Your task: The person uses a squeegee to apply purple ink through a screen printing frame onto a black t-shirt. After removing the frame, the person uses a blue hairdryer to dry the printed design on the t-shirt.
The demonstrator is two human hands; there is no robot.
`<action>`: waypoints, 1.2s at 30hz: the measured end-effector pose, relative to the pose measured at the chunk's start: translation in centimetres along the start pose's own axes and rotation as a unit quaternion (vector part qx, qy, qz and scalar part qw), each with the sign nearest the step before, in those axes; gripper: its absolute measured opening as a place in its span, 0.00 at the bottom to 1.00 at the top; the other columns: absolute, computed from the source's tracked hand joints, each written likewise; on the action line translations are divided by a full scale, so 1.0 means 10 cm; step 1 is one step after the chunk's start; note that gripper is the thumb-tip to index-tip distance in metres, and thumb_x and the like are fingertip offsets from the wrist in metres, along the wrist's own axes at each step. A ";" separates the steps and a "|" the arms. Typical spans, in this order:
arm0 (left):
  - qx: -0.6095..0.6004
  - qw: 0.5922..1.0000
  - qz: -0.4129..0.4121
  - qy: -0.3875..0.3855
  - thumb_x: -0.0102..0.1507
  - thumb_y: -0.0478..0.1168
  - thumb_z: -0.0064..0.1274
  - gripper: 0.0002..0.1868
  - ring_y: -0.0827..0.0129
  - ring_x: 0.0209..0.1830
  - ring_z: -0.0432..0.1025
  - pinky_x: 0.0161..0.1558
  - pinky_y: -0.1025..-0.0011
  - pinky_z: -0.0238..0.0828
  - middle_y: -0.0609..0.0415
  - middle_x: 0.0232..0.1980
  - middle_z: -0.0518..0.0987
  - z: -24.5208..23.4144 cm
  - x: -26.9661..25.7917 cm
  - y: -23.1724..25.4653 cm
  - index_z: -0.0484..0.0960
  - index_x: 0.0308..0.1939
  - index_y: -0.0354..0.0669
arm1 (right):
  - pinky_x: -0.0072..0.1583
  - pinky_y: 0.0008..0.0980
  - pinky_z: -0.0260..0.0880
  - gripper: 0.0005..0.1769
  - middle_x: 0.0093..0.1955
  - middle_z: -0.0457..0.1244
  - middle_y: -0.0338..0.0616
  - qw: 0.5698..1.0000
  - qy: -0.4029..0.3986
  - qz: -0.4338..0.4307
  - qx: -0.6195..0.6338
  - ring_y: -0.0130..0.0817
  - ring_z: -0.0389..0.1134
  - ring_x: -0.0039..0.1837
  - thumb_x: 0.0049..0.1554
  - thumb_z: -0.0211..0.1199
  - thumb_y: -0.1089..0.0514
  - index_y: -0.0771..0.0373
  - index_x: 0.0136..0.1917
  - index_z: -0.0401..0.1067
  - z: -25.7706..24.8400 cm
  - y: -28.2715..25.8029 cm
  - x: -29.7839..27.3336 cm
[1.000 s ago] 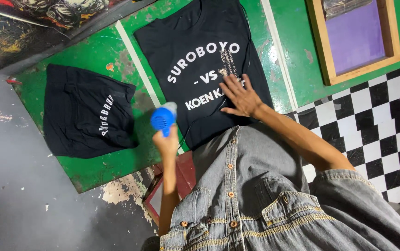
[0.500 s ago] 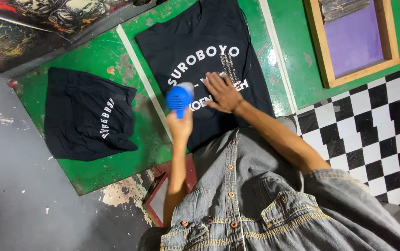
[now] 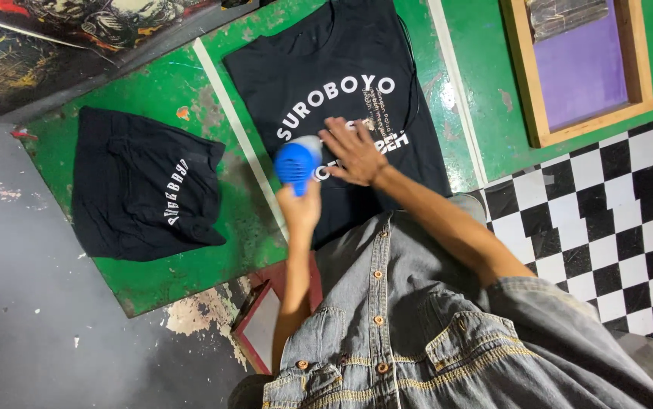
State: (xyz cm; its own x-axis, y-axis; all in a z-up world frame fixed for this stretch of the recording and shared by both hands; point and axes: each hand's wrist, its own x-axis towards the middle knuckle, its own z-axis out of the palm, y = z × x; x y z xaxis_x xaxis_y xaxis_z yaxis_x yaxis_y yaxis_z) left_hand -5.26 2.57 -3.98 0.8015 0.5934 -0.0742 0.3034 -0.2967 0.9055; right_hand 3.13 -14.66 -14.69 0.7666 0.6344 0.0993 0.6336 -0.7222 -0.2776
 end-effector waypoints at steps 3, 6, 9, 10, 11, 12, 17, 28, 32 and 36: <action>0.004 0.995 -0.006 -0.098 0.51 0.40 0.64 0.15 0.62 0.13 0.68 0.21 0.68 0.60 0.50 0.12 0.69 0.41 -0.26 0.35 0.75 0.13 0.48 | 0.77 0.58 0.42 0.45 0.86 0.42 0.49 0.997 -0.055 -0.045 -0.033 0.49 0.43 0.84 0.64 0.40 0.26 0.52 0.84 0.45 0.53 -0.34 0.31; -0.013 0.979 -0.090 -0.184 0.50 0.44 0.61 0.10 0.74 0.15 0.67 0.22 0.71 0.64 0.57 0.12 0.70 0.56 -0.30 0.61 0.77 0.18 0.47 | 0.81 0.51 0.37 0.55 0.86 0.43 0.41 0.991 0.102 -0.026 -0.086 0.37 0.40 0.85 0.53 0.52 0.19 0.46 0.83 0.48 0.60 -0.70 0.58; -0.021 0.984 -0.085 -0.157 0.50 0.43 0.62 0.10 0.76 0.15 0.67 0.19 0.72 0.61 0.56 0.12 0.71 0.53 -0.14 0.34 0.80 0.20 0.44 | 0.80 0.53 0.39 0.55 0.87 0.39 0.43 0.998 0.022 -0.028 -0.043 0.38 0.39 0.85 0.56 0.52 0.20 0.49 0.85 0.41 0.76 -0.52 0.68; 0.037 0.992 -0.040 -0.118 0.51 0.43 0.62 0.16 0.66 0.16 0.71 0.19 0.68 0.60 0.49 0.13 0.71 0.48 -0.01 0.16 0.79 0.29 0.30 | 0.78 0.58 0.35 0.52 0.87 0.39 0.43 0.999 -0.003 -0.037 -0.022 0.40 0.38 0.86 0.59 0.48 0.19 0.46 0.85 0.44 0.81 -0.36 0.71; 0.095 0.992 0.003 -0.077 0.52 0.44 0.62 0.26 0.56 0.17 0.74 0.18 0.65 0.58 0.43 0.15 0.71 0.41 0.12 -0.03 0.78 0.38 0.17 | 0.76 0.63 0.32 0.48 0.87 0.39 0.43 0.998 -0.029 -0.047 0.001 0.41 0.36 0.86 0.61 0.43 0.18 0.43 0.84 0.47 0.87 -0.21 0.73; 0.095 0.993 0.002 -0.075 0.52 0.44 0.62 0.26 0.56 0.17 0.74 0.18 0.65 0.58 0.43 0.15 0.71 0.20 0.25 -0.01 0.78 0.38 0.17 | 0.76 0.63 0.32 0.48 0.87 0.39 0.43 0.998 -0.030 -0.049 0.002 0.41 0.36 0.86 0.61 0.43 0.18 0.43 0.84 0.47 0.65 -0.17 0.72; 0.075 0.983 0.066 0.151 0.55 0.35 0.63 0.05 0.58 0.23 0.73 0.30 0.67 0.64 0.43 0.22 0.75 -0.79 0.88 -0.49 0.83 0.26 0.41 | 0.75 0.62 0.43 0.45 0.84 0.47 0.50 0.997 0.050 0.029 -0.054 0.47 0.51 0.81 0.65 0.41 0.24 0.51 0.84 0.50 0.01 0.38 0.58; 0.015 0.992 0.052 0.110 0.56 0.37 0.66 0.06 0.66 0.25 0.72 0.33 0.67 0.64 0.49 0.24 0.78 -0.36 0.67 -0.30 0.84 0.27 0.45 | 0.80 0.62 0.33 0.48 0.86 0.31 0.61 0.969 -0.151 0.194 -0.013 0.54 0.32 0.86 0.67 0.34 0.27 0.61 0.86 0.34 -0.72 0.64 0.23; -0.007 0.999 -0.029 -0.039 0.53 0.43 0.64 0.12 0.67 0.16 0.71 0.22 0.69 0.61 0.56 0.14 0.73 0.55 0.12 0.45 0.80 0.16 0.49 | 0.80 0.62 0.36 0.49 0.87 0.32 0.56 0.984 -0.122 0.129 -0.027 0.51 0.35 0.86 0.62 0.48 0.35 0.55 0.86 0.34 -0.43 0.28 0.46; -0.052 0.994 -0.013 -0.091 0.51 0.41 0.64 0.12 0.69 0.16 0.71 0.24 0.72 0.63 0.55 0.13 0.71 0.89 -0.35 1.00 0.78 0.15 0.48 | 0.75 0.58 0.48 0.49 0.82 0.47 0.54 0.994 0.088 0.062 0.005 0.52 0.52 0.80 0.61 0.49 0.23 0.53 0.83 0.51 0.07 -0.13 0.69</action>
State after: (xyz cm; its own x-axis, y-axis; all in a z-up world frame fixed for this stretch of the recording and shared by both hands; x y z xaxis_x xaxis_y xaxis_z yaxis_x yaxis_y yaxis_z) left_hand -0.45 -9.12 1.62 0.8766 0.4526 -0.1635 0.2781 -0.1992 0.9397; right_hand 7.46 -9.15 -14.35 0.8454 0.4827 0.2286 0.5331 -0.7880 -0.3079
